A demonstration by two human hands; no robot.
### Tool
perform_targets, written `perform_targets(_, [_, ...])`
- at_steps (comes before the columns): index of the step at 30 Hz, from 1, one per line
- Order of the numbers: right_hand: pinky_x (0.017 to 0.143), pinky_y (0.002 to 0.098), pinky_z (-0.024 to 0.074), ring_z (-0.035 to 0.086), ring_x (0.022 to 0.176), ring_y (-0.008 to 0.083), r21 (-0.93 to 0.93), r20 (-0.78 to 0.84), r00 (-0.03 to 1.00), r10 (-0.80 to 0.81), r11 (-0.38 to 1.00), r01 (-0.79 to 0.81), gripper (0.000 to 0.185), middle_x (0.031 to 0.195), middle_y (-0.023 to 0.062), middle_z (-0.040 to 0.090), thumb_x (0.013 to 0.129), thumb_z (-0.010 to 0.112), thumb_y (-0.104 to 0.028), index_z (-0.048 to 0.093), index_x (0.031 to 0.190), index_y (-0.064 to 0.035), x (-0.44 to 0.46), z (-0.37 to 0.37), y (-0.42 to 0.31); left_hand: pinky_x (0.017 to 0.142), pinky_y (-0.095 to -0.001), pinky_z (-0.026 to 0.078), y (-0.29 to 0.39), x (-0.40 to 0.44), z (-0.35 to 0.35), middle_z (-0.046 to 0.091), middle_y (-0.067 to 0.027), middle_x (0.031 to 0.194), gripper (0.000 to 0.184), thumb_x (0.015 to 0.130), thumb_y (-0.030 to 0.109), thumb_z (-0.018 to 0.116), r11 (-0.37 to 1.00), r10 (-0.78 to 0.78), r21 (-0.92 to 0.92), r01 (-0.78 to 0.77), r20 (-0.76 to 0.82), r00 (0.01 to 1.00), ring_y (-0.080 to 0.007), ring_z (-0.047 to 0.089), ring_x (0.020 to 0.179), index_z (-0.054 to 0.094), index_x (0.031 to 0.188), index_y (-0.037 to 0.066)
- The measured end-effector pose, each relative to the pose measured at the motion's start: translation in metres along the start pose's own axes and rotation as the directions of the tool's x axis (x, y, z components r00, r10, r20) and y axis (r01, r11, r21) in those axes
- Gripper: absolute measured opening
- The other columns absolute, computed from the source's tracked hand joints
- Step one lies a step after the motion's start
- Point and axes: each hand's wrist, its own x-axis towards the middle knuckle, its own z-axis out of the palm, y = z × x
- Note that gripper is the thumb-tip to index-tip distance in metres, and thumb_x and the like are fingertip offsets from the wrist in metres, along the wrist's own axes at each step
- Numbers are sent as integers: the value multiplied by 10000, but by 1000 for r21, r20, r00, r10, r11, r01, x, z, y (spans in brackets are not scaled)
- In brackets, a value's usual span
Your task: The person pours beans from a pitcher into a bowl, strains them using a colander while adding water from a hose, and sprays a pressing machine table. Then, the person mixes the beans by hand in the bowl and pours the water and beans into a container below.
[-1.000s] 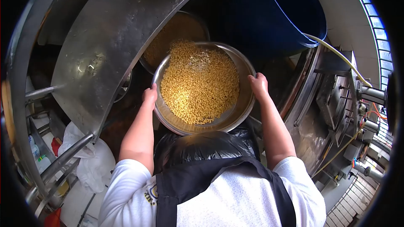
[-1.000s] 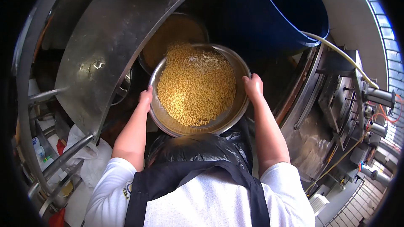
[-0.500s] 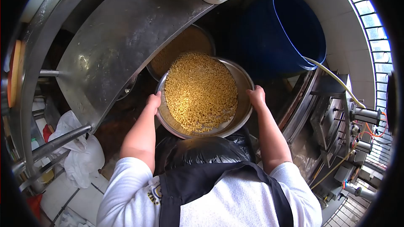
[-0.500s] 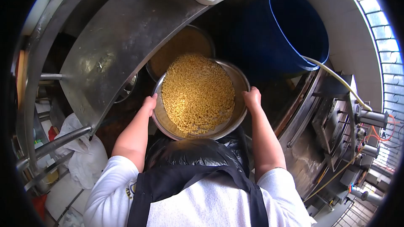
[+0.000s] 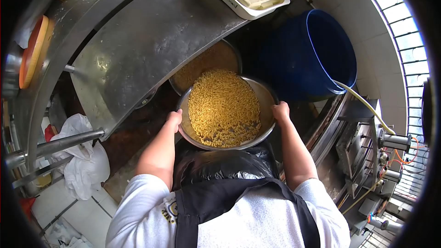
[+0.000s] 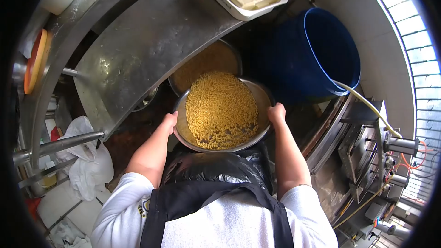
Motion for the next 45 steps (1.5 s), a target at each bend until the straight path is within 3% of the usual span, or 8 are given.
perform_targets(14, [774,453,591,754,992,399,-68,114,993,-19,997,27,205,1013,230,766,879,679,-134,750,973,34,67,43,-49,1036,-443,502,-45,100,11,658,-251,1377,507,1113,318,529,938,31,-346,9,110,993,-335,646,1238,583,1374,-113])
perform_targets(16, [765,437,596,761,980,371,-100,120,992,29,995,-17,185,993,190,776,868,694,-138,769,968,-3,56,36,-77,925,-526,595,-39,99,16,702,-230,1215,368,1112,208,449,968,36,-247,-37,-8,999,-382,716,1082,621,1239,-92])
perform_targets(17, [742,422,584,756,946,329,-533,228,942,-247,778,333,164,984,145,769,841,723,-103,771,981,-32,53,30,-88,664,-480,586,-6,53,4,721,-175,1032,306,1060,162,417,925,-127,-351,147,79,989,-311,726,859,665,1091,-15])
perform_targets(20, [699,436,550,716,860,291,181,120,991,-52,983,30,122,907,124,722,860,730,-48,738,975,-9,172,116,-10,489,-392,428,20,26,-9,680,-112,858,291,1022,154,384,927,-154,-321,195,149,977,-232,624,646,655,977,57])
perform_targets(23, [684,462,535,679,841,279,341,188,961,-202,931,129,90,884,136,683,898,705,-36,695,954,34,182,117,-12,479,-344,321,31,21,-14,651,-81,791,292,1009,152,372,926,-167,-323,195,113,979,-202,534,575,651,945,96])
perform_targets(26, [683,459,549,681,845,282,558,230,968,104,801,-219,96,919,125,683,889,724,-32,687,943,37,56,42,-134,481,-358,342,32,36,-16,648,-73,792,287,1008,147,375,920,-166,-334,204,138,976,-211,557,597,650,946,94])
perform_targets(36, [678,449,612,702,860,281,635,247,967,54,745,-204,82,936,111,672,885,723,0,680,949,27,34,23,-223,478,-386,394,42,34,-17,752,-126,936,321,1009,125,378,799,-216,-540,265,153,964,-252,690,687,690,1013,51])
perform_targets(45, [769,493,613,664,1101,310,631,172,985,-8,769,-104,667,1411,184,562,939,731,-52,435,1536,-63,48,21,-292,464,-306,251,30,84,-15,560,-51,725,188,991,129,413,797,-256,-447,406,359,898,-158,474,556,590,932,150])
